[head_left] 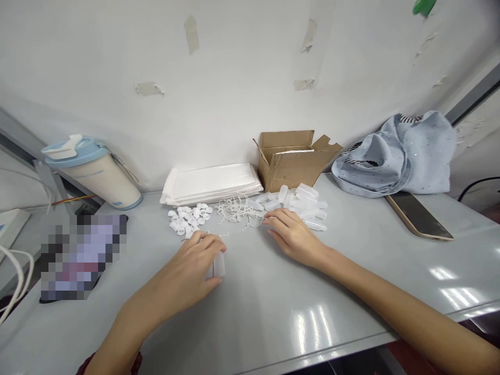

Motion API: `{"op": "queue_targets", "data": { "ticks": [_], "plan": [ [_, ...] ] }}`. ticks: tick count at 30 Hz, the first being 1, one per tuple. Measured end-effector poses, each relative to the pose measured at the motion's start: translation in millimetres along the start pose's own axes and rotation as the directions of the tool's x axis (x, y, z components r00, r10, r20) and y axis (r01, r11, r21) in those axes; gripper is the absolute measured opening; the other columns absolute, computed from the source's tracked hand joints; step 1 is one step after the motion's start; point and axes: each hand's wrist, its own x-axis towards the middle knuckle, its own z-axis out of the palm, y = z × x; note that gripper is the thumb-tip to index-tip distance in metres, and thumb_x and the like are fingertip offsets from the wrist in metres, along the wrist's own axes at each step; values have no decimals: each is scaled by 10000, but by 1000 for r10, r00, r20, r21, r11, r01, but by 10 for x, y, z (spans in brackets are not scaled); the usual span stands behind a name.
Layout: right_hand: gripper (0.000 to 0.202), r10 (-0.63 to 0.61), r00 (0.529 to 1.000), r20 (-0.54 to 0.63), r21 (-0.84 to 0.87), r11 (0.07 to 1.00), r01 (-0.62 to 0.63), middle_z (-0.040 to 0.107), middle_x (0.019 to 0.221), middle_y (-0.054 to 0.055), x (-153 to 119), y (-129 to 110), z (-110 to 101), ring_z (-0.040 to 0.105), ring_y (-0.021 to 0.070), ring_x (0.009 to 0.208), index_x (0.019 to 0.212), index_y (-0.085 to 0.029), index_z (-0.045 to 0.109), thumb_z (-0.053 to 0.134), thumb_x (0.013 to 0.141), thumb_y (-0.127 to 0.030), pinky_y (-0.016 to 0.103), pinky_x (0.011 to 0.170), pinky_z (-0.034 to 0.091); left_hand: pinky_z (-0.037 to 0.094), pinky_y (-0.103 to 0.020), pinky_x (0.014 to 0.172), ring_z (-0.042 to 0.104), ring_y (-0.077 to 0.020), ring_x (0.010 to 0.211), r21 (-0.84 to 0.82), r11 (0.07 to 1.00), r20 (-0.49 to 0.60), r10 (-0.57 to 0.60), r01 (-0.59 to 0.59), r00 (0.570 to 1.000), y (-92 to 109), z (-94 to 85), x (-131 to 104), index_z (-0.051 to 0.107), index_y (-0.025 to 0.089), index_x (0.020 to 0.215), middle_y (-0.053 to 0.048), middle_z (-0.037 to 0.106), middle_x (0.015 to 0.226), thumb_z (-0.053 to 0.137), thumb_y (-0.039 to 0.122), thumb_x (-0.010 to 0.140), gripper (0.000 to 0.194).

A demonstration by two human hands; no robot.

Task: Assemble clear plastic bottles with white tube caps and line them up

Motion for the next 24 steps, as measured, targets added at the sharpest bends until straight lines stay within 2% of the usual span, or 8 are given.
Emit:
{"op": "queue_targets", "data": {
  "ticks": [4,7,12,24],
  "plan": [
    [294,-13,997,73,-176,984,26,533,1322,177,-5,-29,48,416,345,1252,1198,-112,545,427,931,-145,535,952,388,423,-412,931,482,-267,1113,7,1000,2,-10,10,1000,-12,6,-2,598,203,1051,-63,617,1106,569,140,722,336],
    [330,5,994,107,-266,964,24,500,1374,180,-14,-42,90,375,366,1303,1264,-116,507,404,966,-214,618,987,320,413,-413,946,475,-270,1125,5,1000,4,-8,8,1000,-26,13,-4,602,198,1059,-65,617,1114,585,152,724,338],
    [363,36,990,136,-262,965,1,509,1364,194,-17,-31,106,388,373,1303,1263,-117,519,387,981,-303,656,986,298,421,-413,925,480,-276,1117,1,1000,13,-10,10,1000,-22,2,1,601,208,1065,-63,620,1106,598,180,726,340],
    [338,54,993,109,-225,974,-29,572,1271,194,-20,-50,122,426,361,1252,1233,-104,537,412,964,-267,649,994,284,417,-411,933,477,-266,1121,5,1000,20,13,-13,1000,-75,32,-24,593,215,1059,-59,608,1124,531,99,678,403]
  ]
}}
